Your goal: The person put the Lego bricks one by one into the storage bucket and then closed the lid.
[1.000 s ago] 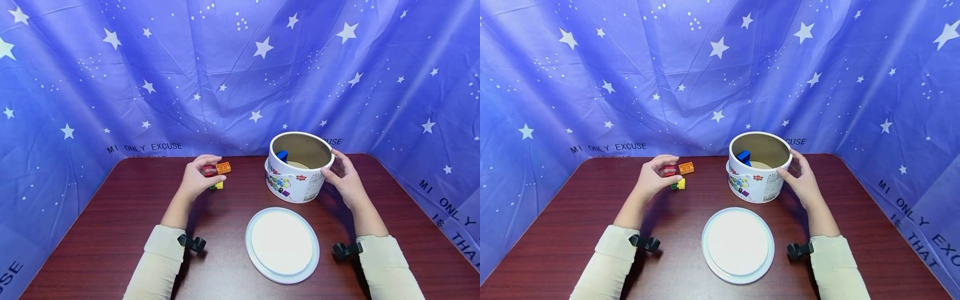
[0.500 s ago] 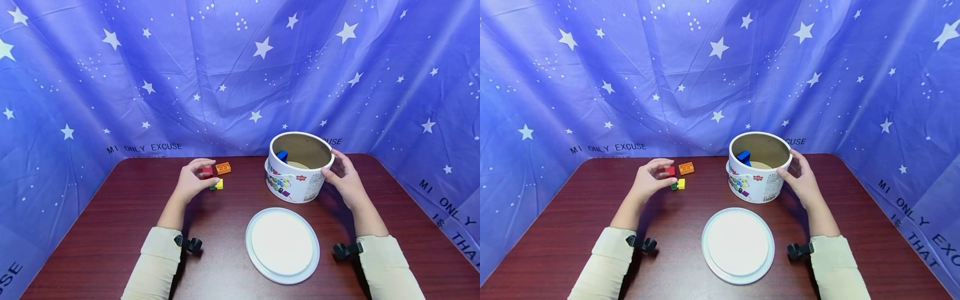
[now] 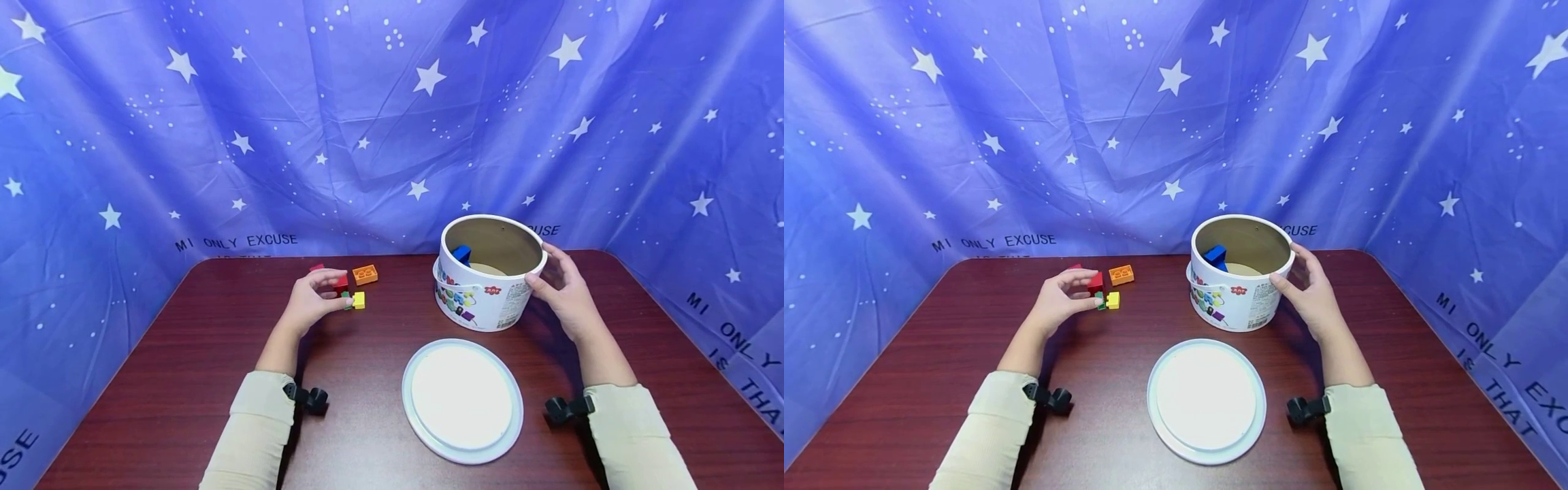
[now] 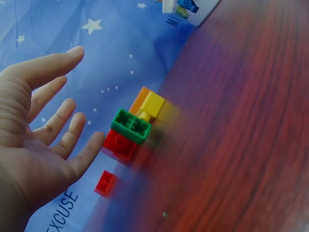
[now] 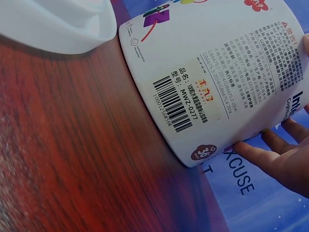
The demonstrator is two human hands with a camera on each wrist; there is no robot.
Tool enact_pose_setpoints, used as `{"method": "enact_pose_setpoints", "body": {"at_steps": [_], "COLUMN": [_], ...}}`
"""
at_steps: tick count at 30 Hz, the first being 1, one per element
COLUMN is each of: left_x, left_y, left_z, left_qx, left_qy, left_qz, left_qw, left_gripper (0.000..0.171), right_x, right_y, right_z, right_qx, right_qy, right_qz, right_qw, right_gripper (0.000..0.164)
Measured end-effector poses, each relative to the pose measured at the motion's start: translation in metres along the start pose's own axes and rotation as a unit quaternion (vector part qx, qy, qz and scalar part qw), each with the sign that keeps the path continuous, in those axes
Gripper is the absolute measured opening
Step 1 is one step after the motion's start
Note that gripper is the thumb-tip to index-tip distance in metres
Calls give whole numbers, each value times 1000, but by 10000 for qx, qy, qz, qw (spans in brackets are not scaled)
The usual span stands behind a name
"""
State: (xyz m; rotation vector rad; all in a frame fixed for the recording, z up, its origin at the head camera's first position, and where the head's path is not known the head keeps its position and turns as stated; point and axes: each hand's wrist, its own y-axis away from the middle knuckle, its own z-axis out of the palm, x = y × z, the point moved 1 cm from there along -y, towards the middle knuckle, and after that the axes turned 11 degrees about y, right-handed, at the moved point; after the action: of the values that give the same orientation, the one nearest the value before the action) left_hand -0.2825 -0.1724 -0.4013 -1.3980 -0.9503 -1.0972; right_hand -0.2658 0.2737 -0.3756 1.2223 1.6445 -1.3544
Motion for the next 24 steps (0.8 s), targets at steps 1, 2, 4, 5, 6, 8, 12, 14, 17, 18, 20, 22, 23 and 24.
{"method": "enact_pose_setpoints", "body": {"at_steps": [1,2,4,5,6,8,12,14,17,18,20,22,23,24], "left_x": [-2,-3,-7,-8,-10,-12,-17,-17,-17,-18,-20,-23,-25,-26], "left_y": [0,1,1,1,1,1,2,2,2,3,2,2,1,1], "left_z": [-1,-2,-4,-4,-5,-5,-5,-4,-3,-2,-2,-1,-1,-1], "left_qx": [-20,-45,-110,-151,-184,-227,-241,-247,-216,-198,-168,-147,-131,-130], "left_qy": [-42,-87,-210,-306,-400,-610,-902,-981,-1047,-1074,-1140,-1213,-1243,-1304], "left_qz": [-99,-196,-361,-430,-492,-593,-740,-779,-828,-824,-790,-740,-712,-675], "left_qw": [9999,9998,9991,9985,9978,9961,9929,9918,9908,9906,9902,9897,9896,9891], "left_gripper": [57,58,60,61,61,61,58,56,53,52,49,46,46,45], "right_x": [0,0,0,0,0,0,-1,-1,-1,-1,-1,0,0,0], "right_y": [0,0,0,0,0,1,1,1,1,1,1,1,1,0], "right_z": [0,0,0,0,0,0,0,0,0,0,0,0,0,0], "right_qx": [-10,-19,-31,-34,-34,-28,-30,-28,-17,-12,-6,5,9,12], "right_qy": [-10,-24,-54,-65,-77,-86,-90,-97,-90,-85,-87,-85,-90,-103], "right_qz": [-7,-14,-26,-27,-30,-34,-31,-27,-29,-25,-24,-26,-27,-30], "right_qw": [10000,10000,10000,10000,10000,10000,10000,9999,10000,10000,10000,10000,10000,9999], "right_gripper": [67,67,67,67,67,67,67,67,67,67,67,67,67,67]}}
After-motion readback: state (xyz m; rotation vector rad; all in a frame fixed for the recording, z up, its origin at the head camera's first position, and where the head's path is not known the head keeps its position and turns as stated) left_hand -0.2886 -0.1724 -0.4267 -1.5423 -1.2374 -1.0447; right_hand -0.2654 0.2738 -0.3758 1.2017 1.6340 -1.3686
